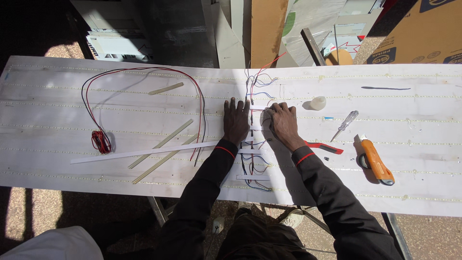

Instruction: The person organizes a bundle of multicolored wires on a white workbench by hand, aligning them in parallel rows and securing them with white adhesive tape. The person repeatedly picks up tape, wraps it around wire sections, and smooths the tape to hold the wires in place.

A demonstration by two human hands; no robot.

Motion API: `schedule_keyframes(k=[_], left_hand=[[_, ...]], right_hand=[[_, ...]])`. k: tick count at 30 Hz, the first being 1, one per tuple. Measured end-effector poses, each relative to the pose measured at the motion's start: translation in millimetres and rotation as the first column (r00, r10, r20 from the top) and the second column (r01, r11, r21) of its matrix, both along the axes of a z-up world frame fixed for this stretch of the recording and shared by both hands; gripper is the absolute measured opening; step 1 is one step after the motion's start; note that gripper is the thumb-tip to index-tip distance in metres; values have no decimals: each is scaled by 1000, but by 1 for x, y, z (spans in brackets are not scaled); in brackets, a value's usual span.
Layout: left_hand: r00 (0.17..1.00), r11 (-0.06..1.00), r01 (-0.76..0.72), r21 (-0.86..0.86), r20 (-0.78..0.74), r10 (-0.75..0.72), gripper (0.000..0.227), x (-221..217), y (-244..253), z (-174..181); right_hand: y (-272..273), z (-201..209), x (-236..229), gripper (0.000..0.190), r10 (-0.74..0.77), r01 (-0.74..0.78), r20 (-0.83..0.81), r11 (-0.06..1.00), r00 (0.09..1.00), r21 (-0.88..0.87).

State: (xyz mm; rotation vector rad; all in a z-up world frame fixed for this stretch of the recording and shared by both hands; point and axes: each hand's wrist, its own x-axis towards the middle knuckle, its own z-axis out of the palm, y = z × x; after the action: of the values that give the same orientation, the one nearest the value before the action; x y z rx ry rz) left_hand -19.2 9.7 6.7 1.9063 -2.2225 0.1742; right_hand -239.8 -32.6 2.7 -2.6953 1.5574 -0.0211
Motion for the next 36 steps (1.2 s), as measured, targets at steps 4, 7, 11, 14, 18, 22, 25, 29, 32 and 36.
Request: schedule_keyframes(k=[4, 7, 11, 14, 18, 22, 25, 29, 32, 36], left_hand=[[1000, 1000, -16, -14, -12, 16, 63, 1, -3, 11], [998, 1000, -15, 2, -56, 15, 63, 2, 4, 12], [998, 999, -20, 41, -59, 22, 62, 2, -2, 10], [998, 998, -35, 44, -53, 37, 61, -1, 1, 10], [995, 998, -55, 38, -78, 58, 58, 0, 0, 10], [992, 997, -61, 41, -104, 65, 56, -1, 3, 8], [991, 997, -71, 38, -110, 74, 54, -3, 4, 9], [983, 995, -93, 43, -155, 99, 51, -9, -1, 7], [972, 991, -117, 65, -199, 128, 57, -14, 2, 5], [964, 984, -157, 83, -203, 170, 66, -20, 3, 5]], right_hand=[[0, 8, 1, 38, 2, -2, 7, 1000, 1000, -3], [6, 4, 0, 38, 4, -5, 24, 1000, 1000, 20], [8, 24, 6, 39, -19, 19, 13, 1000, 1000, 17], [12, 26, 7, 39, -32, 32, 10, 999, 999, 26], [14, 37, 12, 39, -43, 43, -5, 998, 999, 52], [12, 25, 11, 38, -24, 24, -10, 999, 1000, 42], [10, 17, 10, 33, -4, 4, 10, 1000, 1000, 21], [-5, -2, 7, 29, 37, -37, 61, 999, 997, -5], [-5, -1, 6, 32, 43, -44, 66, 999, 997, 18], [-16, 1, -2, 40, -5, -5, 112, 996, 994, 87]])
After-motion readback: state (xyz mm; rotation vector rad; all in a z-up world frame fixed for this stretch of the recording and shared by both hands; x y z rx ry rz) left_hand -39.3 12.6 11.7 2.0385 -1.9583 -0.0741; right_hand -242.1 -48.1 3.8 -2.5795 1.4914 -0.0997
